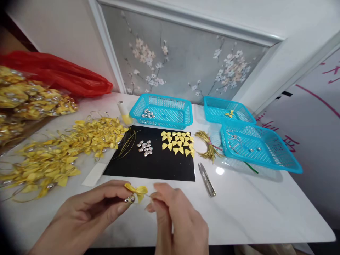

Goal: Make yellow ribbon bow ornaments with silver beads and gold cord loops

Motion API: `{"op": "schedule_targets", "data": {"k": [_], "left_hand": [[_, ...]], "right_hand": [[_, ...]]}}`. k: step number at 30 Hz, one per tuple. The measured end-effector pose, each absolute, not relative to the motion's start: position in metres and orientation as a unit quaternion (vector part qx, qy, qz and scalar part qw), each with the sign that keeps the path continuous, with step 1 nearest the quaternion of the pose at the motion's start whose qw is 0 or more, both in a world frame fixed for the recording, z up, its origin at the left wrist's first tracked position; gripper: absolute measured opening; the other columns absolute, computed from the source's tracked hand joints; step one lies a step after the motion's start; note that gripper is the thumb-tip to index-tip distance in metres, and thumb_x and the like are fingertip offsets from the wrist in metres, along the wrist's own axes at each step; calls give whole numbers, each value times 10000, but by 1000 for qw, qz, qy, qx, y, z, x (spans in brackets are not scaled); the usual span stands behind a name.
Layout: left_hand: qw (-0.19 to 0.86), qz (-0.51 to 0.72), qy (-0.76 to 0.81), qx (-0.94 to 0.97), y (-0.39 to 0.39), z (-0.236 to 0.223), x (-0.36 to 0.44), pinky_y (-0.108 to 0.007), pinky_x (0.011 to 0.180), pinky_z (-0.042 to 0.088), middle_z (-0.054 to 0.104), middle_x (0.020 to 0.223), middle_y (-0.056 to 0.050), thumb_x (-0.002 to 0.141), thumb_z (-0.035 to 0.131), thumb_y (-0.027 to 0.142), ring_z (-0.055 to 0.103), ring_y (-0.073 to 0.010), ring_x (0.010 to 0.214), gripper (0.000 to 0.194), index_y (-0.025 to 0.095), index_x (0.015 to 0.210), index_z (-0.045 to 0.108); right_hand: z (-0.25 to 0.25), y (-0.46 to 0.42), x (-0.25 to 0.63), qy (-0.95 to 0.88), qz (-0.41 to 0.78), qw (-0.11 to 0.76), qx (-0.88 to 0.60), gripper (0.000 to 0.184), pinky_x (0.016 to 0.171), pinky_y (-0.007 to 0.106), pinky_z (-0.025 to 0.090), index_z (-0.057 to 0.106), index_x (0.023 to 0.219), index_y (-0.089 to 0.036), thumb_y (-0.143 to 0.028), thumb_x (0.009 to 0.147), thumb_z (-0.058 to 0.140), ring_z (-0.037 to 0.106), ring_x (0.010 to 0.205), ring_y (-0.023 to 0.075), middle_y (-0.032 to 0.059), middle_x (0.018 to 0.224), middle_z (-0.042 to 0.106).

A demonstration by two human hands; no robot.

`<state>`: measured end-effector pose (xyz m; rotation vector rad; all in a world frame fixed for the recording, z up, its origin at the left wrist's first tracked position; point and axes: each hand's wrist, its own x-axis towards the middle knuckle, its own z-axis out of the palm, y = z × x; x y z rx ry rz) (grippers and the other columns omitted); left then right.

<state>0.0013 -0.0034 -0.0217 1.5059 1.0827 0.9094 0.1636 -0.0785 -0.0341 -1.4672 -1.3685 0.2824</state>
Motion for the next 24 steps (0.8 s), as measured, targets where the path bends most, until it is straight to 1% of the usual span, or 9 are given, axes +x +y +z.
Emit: {"op": "schedule_targets", "data": {"k": [3,6,8,13,17,24], "left_hand": [[496,387,452,632,-3,-19,4,-93,646,580,792,758,35,704,707,170,749,-124,693,146,296,706,781],[485,391,453,638,-5,-19,3,-98,655,585,794,768,42,714,704,166,749,-124,700,159,305,725,780],[479,391,454,642,-6,-20,1,-98,662,585,793,780,50,724,703,166,746,-120,710,169,316,742,779],[481,388,454,642,-7,-22,0,-112,660,594,791,796,50,738,695,175,745,-127,720,162,315,753,777],[472,381,448,657,-7,-22,1,-123,666,598,789,810,46,742,704,166,743,-132,729,161,309,765,775],[443,389,450,671,-7,-19,3,-117,619,594,789,787,55,731,705,162,738,-129,690,171,320,736,772]], "right_hand": [[-35,-79,156,-611,67,497,-613,265,610,172,506,650,977,-243,-37,903,501,640,680,102,-3,812,655],[-42,-75,153,-639,-11,473,-607,301,602,202,498,658,995,-220,8,873,504,603,696,121,39,852,611],[-45,-72,154,-651,-37,460,-602,308,583,213,486,657,1020,-198,23,862,512,577,693,130,50,836,585],[-46,-72,155,-667,-64,449,-591,270,543,237,439,661,1042,-158,-5,873,517,532,664,146,57,788,548],[-45,-74,156,-670,-58,446,-590,285,527,242,408,661,1049,-153,-2,867,502,498,631,139,45,772,524],[-45,-74,158,-676,-54,436,-592,279,535,250,419,651,1052,-141,7,861,512,476,640,138,37,770,500]]}}
